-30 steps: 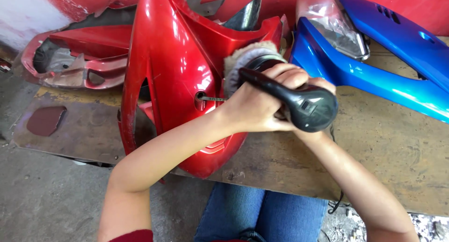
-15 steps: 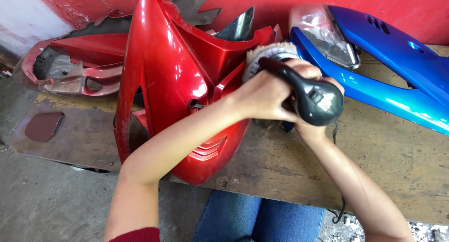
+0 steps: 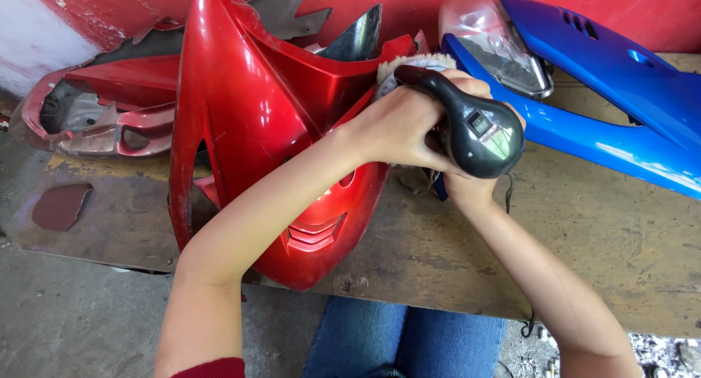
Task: The person uses a power buffer with a white pad to polish a red motorcycle fairing. They move the tool across the surface of the part, which is resting on a wooden workbench.
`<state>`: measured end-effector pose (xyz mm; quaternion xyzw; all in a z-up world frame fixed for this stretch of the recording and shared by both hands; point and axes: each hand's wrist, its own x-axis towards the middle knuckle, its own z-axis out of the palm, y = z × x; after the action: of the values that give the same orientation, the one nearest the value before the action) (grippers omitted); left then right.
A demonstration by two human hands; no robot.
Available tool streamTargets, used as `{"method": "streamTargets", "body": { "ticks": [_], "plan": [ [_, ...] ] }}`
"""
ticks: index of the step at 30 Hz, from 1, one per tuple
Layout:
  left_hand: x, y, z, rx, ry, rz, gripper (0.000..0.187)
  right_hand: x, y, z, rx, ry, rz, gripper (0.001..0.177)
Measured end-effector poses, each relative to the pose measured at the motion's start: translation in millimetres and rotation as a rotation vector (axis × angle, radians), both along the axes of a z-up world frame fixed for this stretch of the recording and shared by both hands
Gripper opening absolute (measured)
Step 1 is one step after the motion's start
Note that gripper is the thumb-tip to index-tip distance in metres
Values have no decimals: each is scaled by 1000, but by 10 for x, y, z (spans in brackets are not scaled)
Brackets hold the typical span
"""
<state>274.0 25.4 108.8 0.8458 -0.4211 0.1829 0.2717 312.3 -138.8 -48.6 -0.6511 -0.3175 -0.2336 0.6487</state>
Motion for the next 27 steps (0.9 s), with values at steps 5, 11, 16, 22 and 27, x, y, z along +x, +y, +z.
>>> {"method": "streamTargets", "body": {
  "ticks": [5, 11, 16, 22, 27],
  "plan": [
    [-239, -170, -52, 70, -8, 60, 78, -385, -94, 53, 80, 24, -12, 54],
    [-501, -241, -280, 26, 41, 52, 82, -573, -320, -236, -192, 26, -5, 39],
    [-639, -165, -75, -7, -36, 69, 79, -546, -145, -26, -75, -38, -66, 41],
    [-751, -14, -47, -18, -72, 146, 80, -428, 37, 114, -51, -190, -101, 49],
    [-412, 93, 115, -61, -140, 93, 82, -176, 173, 503, 145, -156, 55, 50]
  ]
}}
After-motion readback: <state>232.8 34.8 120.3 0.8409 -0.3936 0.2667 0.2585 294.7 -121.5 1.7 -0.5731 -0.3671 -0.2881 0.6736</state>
